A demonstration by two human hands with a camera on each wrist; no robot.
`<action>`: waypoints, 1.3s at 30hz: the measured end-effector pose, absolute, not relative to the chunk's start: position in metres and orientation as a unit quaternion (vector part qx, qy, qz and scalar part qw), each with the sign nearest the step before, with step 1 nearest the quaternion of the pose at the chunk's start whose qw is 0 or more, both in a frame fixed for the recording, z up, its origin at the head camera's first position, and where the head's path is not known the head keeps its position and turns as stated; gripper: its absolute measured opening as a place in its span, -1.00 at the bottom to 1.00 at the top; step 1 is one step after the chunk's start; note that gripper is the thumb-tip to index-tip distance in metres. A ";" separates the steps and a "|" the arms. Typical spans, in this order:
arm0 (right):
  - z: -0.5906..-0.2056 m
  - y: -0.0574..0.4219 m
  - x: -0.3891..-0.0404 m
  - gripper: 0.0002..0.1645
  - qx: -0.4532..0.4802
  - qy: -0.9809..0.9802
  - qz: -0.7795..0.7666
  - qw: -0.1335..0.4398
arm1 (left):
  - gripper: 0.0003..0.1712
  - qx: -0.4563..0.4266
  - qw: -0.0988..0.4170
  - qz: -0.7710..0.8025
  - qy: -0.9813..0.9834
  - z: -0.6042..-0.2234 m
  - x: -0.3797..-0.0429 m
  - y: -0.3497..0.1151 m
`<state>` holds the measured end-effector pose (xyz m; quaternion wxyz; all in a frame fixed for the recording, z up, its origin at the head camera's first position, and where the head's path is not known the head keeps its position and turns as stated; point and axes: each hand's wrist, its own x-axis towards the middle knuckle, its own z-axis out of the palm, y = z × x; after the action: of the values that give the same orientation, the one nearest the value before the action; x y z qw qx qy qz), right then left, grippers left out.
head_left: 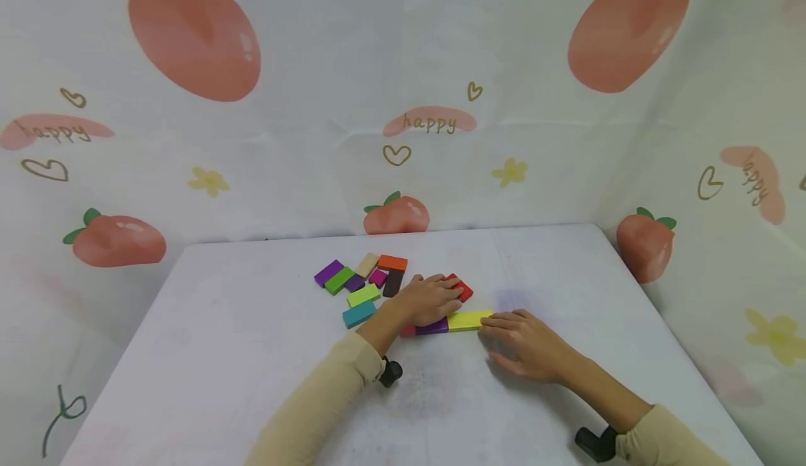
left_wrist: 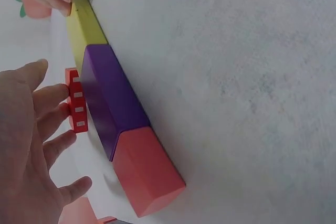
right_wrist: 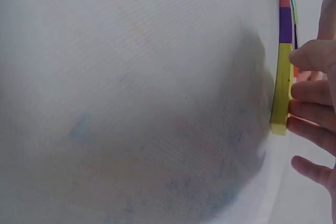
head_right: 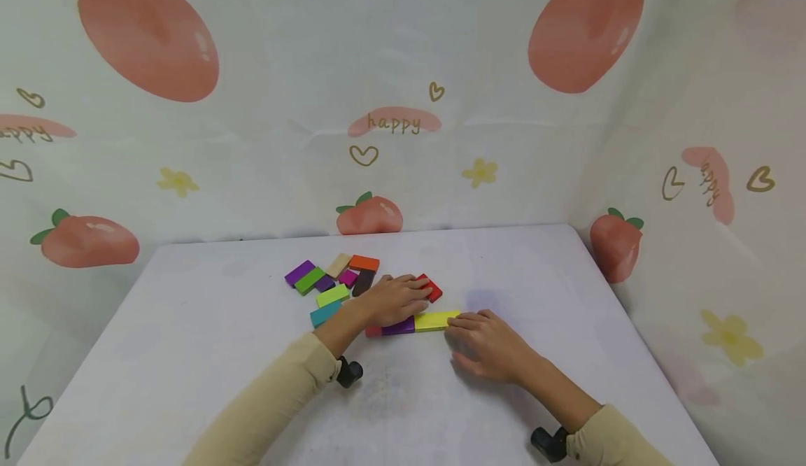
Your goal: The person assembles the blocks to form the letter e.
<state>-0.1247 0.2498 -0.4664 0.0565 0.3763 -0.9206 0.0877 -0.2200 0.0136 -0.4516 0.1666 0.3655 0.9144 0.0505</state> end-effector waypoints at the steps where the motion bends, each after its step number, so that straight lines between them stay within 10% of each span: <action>1: -0.466 0.250 -0.125 -0.52 0.375 -0.921 0.088 0.055 | -0.38 0.366 0.171 0.052 0.913 -0.452 -0.220 0.015; 39: -0.469 0.252 -0.124 -0.54 0.378 -0.917 0.105 0.065 | -0.38 0.410 0.155 0.060 0.897 -0.461 -0.215 0.042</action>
<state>-0.1241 0.2521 -0.4689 0.0649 0.3780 -0.9175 0.1054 -0.2155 0.0423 -0.4605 0.1545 0.4100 0.8969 0.0599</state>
